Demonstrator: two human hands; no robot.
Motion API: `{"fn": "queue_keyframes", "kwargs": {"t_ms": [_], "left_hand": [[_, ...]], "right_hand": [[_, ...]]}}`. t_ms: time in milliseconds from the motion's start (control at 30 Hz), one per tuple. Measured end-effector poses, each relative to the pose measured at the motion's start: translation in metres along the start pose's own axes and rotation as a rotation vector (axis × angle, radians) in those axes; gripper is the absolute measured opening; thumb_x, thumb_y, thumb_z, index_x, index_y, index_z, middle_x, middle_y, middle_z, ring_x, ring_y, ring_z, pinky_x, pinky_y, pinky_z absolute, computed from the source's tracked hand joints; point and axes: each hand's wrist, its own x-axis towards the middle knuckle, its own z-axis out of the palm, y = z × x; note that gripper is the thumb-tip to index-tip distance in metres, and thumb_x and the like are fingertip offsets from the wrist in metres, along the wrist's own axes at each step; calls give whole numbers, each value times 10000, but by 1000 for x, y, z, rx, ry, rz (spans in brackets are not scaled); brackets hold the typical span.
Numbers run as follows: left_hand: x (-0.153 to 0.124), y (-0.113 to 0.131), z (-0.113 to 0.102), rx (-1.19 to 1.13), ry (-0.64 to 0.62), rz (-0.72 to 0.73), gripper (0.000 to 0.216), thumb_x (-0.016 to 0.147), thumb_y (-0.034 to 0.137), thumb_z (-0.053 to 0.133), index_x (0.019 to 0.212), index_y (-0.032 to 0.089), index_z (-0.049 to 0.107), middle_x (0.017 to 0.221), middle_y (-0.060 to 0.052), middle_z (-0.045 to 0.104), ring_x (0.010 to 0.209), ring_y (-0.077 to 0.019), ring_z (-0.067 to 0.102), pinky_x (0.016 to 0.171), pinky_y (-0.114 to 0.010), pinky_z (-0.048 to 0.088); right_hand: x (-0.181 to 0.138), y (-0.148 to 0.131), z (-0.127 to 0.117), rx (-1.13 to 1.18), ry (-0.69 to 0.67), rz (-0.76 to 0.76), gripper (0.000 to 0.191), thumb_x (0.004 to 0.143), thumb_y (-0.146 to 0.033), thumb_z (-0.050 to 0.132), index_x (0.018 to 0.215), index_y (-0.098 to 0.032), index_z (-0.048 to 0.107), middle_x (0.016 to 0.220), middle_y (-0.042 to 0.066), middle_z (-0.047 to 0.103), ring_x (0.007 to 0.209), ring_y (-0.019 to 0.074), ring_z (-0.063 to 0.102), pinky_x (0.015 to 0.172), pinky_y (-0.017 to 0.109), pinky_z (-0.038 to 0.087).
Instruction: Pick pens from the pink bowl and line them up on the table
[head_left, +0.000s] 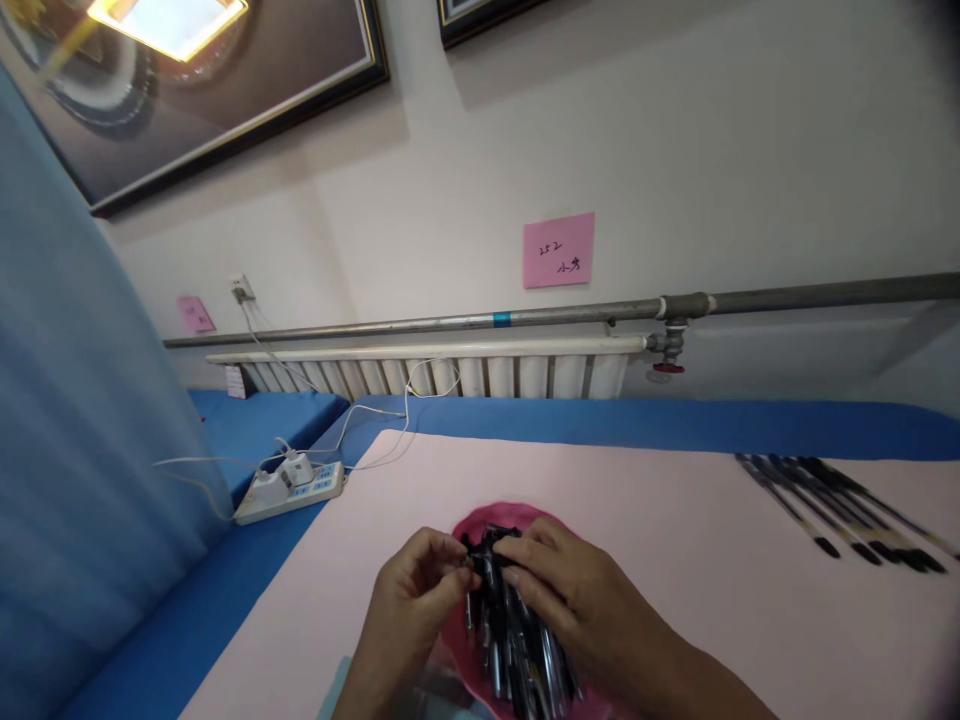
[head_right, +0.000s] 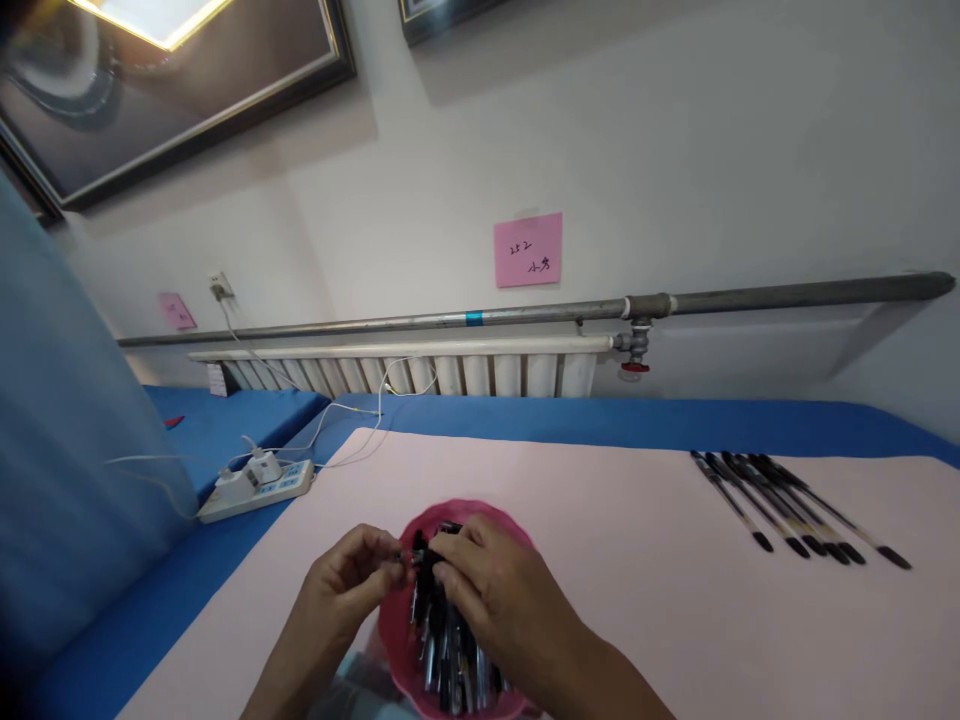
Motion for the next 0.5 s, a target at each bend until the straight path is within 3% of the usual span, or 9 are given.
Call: {"fn": "queue_keyframes", "kwargs": {"t_ms": [233,500], "left_hand": [[-3,2,-1,11,-42,-49,119,651,214,706,765,182,693,722,-3,664,699,-122,579,679,-228,439],[-2,4,-2,92,-110,-51,136,687,251,684,795,175,716,771,-24,650,721,-139,590,696,-243,451]], "right_hand": [[1,-2,-2,-197,-52,-28,203,872,-171,441,943,-215,626,811,37,559,721,175,543,632,307,444],[0,-7,-3,-244,-81,-72,232,861,-147,403,894,-189,629,818,66,571,727,197,544,624,333,462]]}}
